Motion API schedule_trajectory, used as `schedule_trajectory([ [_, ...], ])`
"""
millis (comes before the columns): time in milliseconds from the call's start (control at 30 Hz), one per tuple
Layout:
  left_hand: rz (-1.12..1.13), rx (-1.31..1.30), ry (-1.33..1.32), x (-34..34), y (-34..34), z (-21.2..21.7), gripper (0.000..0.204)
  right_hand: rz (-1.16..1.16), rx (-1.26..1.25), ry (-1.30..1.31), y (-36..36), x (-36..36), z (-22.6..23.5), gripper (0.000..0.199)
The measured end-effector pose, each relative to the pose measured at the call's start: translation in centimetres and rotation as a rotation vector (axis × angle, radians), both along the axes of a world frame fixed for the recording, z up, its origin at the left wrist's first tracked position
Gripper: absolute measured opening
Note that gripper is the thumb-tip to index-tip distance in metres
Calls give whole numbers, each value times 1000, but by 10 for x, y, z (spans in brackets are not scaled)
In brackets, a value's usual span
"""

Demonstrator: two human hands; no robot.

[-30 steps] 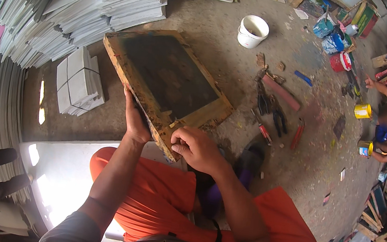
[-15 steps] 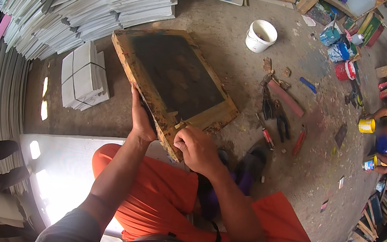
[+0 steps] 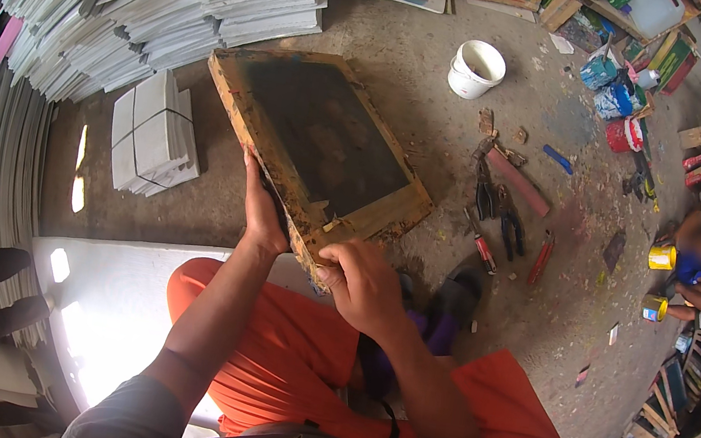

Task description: The person sits on the floor and cleans a wooden screen frame with a cloth. They then use a utility knife to scrape and remove old material from the frame's edges and corners. Finally, they use a blue scraper tool to further clean the frame surface.

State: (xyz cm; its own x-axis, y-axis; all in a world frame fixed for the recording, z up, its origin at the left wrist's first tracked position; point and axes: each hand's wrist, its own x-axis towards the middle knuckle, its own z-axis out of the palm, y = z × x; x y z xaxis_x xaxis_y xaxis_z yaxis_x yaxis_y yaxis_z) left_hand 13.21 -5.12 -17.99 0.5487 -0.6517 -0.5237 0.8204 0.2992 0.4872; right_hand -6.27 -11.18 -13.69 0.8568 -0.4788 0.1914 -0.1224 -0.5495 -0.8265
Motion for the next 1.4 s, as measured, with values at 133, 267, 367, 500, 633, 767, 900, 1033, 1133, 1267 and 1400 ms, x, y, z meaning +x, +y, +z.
schedule_trajectory([
  [133,2,-21,7,1,-1,1,87,-51,-10,-20,6,-1,-7,12],
  [267,8,-72,-60,-5,-5,1,84,-88,-100,6,12,2,0,13],
  [367,29,-47,-126,-5,-4,-16,84,-130,-262,6,23,2,7,13],
  [500,55,43,-136,-6,-7,-8,89,-103,-411,46,31,-5,12,12],
  [633,139,144,-143,-12,-12,6,85,-89,-476,-19,34,-10,9,14],
  [767,108,125,-156,-10,-11,3,91,-55,-536,-27,30,-16,10,11],
  [900,15,139,-155,6,-6,-2,92,-33,-373,-142,35,-40,13,15],
  [1033,-24,16,-132,12,-3,2,88,-333,-293,-103,10,-47,6,7],
  [1133,20,15,-180,14,-5,-19,88,-477,-48,-44,-10,-47,-12,12],
  [1267,-29,-9,-72,4,-6,5,89,-668,293,83,-31,-73,-83,17],
  [1400,5,31,-66,4,-4,4,89,-697,415,64,-36,-67,-99,16],
])
